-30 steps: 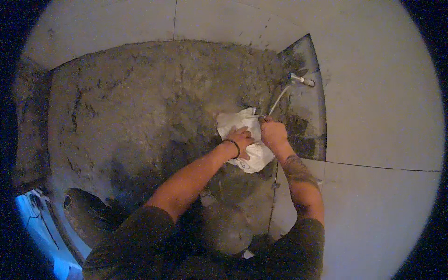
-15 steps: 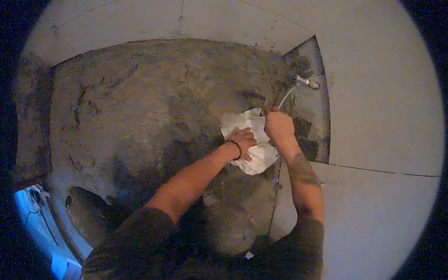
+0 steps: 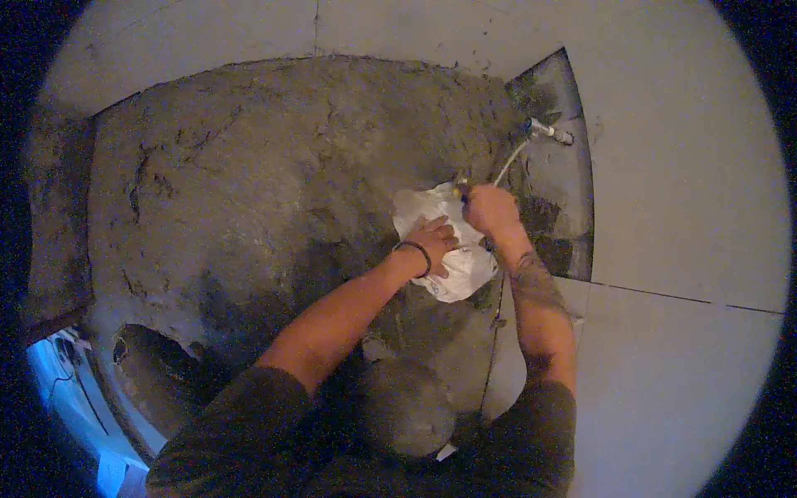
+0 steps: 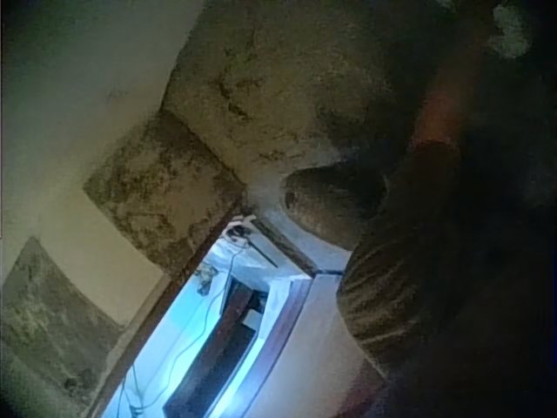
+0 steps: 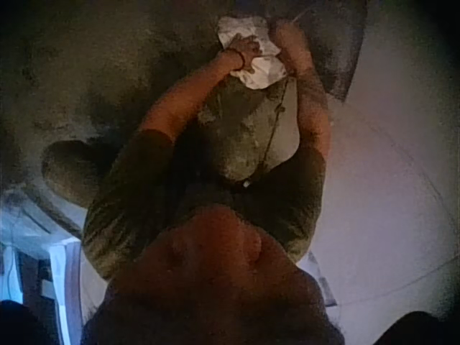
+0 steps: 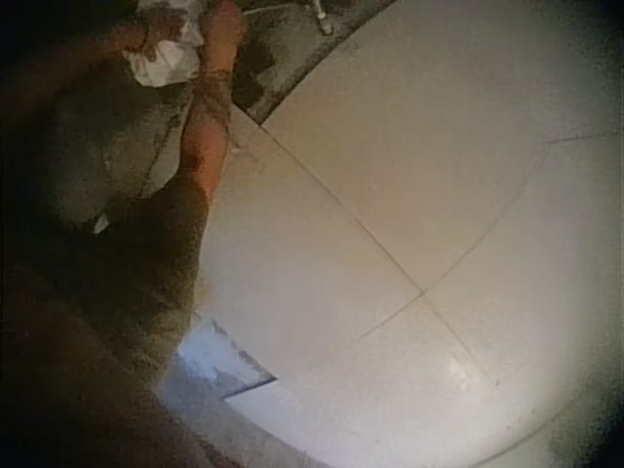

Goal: The person prepares the concrete subfloor by scraping it with a trowel, then places a pre-cut floor tile around a drain and taps it into place with a rubber mallet.

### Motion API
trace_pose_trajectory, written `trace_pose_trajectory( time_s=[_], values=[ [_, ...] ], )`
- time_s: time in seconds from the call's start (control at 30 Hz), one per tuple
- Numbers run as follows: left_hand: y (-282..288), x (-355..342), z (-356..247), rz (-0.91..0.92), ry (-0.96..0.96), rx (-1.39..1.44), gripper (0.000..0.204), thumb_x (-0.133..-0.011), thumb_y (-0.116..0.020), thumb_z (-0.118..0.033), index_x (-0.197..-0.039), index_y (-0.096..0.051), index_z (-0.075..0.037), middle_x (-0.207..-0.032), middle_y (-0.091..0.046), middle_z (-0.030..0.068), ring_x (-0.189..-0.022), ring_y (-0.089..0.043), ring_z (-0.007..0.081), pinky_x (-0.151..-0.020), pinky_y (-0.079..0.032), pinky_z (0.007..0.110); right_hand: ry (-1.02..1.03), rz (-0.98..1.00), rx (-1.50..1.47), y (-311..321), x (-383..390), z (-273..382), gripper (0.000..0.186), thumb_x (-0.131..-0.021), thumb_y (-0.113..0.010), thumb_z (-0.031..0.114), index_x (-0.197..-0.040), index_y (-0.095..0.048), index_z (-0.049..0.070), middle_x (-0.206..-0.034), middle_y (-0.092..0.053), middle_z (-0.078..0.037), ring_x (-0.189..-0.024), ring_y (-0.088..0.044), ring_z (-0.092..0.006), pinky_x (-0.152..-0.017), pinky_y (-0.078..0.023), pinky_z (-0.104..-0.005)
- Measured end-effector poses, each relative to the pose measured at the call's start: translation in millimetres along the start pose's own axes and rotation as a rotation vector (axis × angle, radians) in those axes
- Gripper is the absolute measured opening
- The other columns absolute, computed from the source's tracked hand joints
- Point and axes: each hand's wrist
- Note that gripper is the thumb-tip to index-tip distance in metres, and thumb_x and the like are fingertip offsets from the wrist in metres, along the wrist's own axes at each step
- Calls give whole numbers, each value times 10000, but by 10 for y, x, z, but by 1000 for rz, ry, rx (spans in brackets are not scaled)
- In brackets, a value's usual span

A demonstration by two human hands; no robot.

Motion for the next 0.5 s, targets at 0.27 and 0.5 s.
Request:
trace_pose_trajectory(
  time_s=[0.27, 0.5],
  values=[
    [-132, -57, 104, 2, 0, 33, 774, -606, -787, -469, -1287, -539, -198, -1393, -422, 19, -1397, -229, 260, -1088, -241, 582, 65, -114, -42, -169, -159, -212, 335, -734, -655, 262, -1023, -667, 94, -881, -660, -205, -825, -638, -392, -730, -520, -472],
    [-28, 7, 42, -3, -1, 28, 753, -627, -779, -474, -1280, -538, -187, -1381, -429, 21, -1397, -229, 269, -1079, -239, 598, -58, -120, -184, -336, -188, -399, 315, -754, -618, 247, -1013, -659, 73, -935, -669, -203, -886, -639, -399, -780, -522, -470]
  ],
)
Point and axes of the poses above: each hand's wrist, its own x-axis away from the middle knuckle, its own y-axis out of the back of the hand, z = x × y
